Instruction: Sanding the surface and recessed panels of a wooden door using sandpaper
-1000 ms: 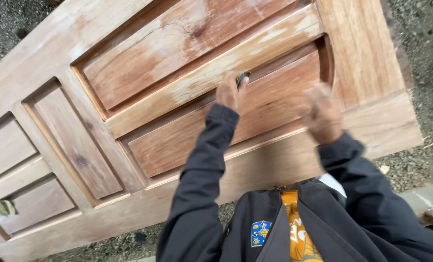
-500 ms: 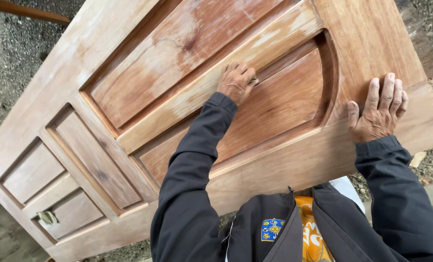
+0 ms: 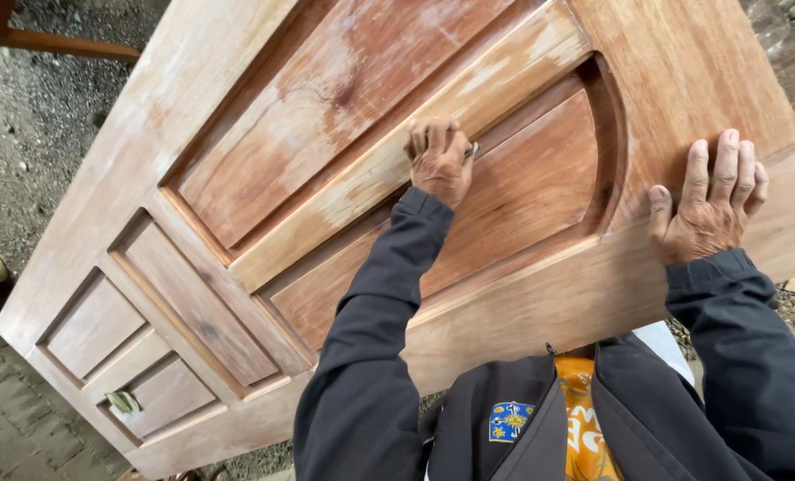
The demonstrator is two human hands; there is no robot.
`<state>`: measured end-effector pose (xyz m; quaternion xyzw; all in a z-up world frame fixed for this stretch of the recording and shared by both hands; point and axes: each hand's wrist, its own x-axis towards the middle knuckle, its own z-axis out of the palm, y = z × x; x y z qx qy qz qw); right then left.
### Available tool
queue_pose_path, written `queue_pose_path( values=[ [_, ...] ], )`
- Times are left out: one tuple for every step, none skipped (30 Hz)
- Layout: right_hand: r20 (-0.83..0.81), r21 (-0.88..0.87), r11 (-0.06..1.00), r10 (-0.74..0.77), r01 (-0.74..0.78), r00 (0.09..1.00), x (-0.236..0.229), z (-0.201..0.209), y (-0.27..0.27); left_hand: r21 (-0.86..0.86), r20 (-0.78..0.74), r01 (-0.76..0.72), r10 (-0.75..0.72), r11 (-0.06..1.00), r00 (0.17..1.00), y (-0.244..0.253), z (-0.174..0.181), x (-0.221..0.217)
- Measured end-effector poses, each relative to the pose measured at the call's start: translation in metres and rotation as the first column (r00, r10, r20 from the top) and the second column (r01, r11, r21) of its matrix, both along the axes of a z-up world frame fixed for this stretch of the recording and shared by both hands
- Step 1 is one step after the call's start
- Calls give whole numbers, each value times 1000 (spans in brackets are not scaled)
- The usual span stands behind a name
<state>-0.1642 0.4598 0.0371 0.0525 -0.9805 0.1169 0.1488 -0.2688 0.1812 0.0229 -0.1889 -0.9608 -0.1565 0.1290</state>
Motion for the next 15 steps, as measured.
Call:
queue_pose_path(
  values=[
    [-4, -6, 1000, -3, 3, 1000, 1, 1, -1, 46, 2, 44, -44, 998, 999, 4, -1, -2],
    [-10, -11, 1000, -8, 8, 1000, 0, 1, -2, 93, -2, 90, -90, 992, 996, 9, -2, -6],
    [-9, -10, 1000, -5, 5, 1000, -4, 1, -1, 94, -1, 87, -88, 992, 996, 23, -7, -19],
    [11, -23, 1000, -1, 1, 1000, -3, 0, 0, 88, 10, 132, -134, 987, 991, 36, -13, -28],
    [32, -36, 999, 4, -3, 999, -1, -1, 0, 84, 21, 177, -180, 981, 983, 50, -18, -37],
    [36, -37, 999, 2, 0, 999, 0, -2, 0, 84, 26, 179, -182, 980, 983, 54, -21, -37],
    [27, -33, 999, 8, -7, 1000, 1, -3, 1, 81, 18, 157, -159, 984, 987, 58, -23, -36],
    [11, -27, 1000, 17, -17, 1000, -1, -4, 3, 79, 2, 131, -132, 988, 991, 63, -24, -39],
    [8, -26, 1000, 19, -18, 1000, -1, -5, 2, 80, -1, 130, -131, 988, 991, 49, -19, -33],
    [3, -19, 1000, 16, -16, 1000, 0, -6, 3, 54, 36, 130, -132, 990, 991, 36, -14, -27],
    [-2, -12, 1000, 14, -14, 1000, 0, -6, 4, 29, 73, 131, -133, 991, 988, 23, -8, -22],
    [-6, -14, 1000, 9, -9, 1000, -1, -5, 2, 26, 69, 136, -138, 990, 988, 19, -4, -18],
    [7, -21, 1000, 1, -1, 1000, -1, -4, 1, 51, 51, 93, -95, 994, 994, 14, 0, -14],
    [25, -25, 1000, -6, 7, 1000, -1, -1, 1, 80, 36, 48, -51, 996, 998, 10, 3, -9],
    [24, -24, 1000, -10, 10, 1000, 0, -1, 1, 81, 35, 52, -55, 995, 998, 22, 0, -15]
  ],
)
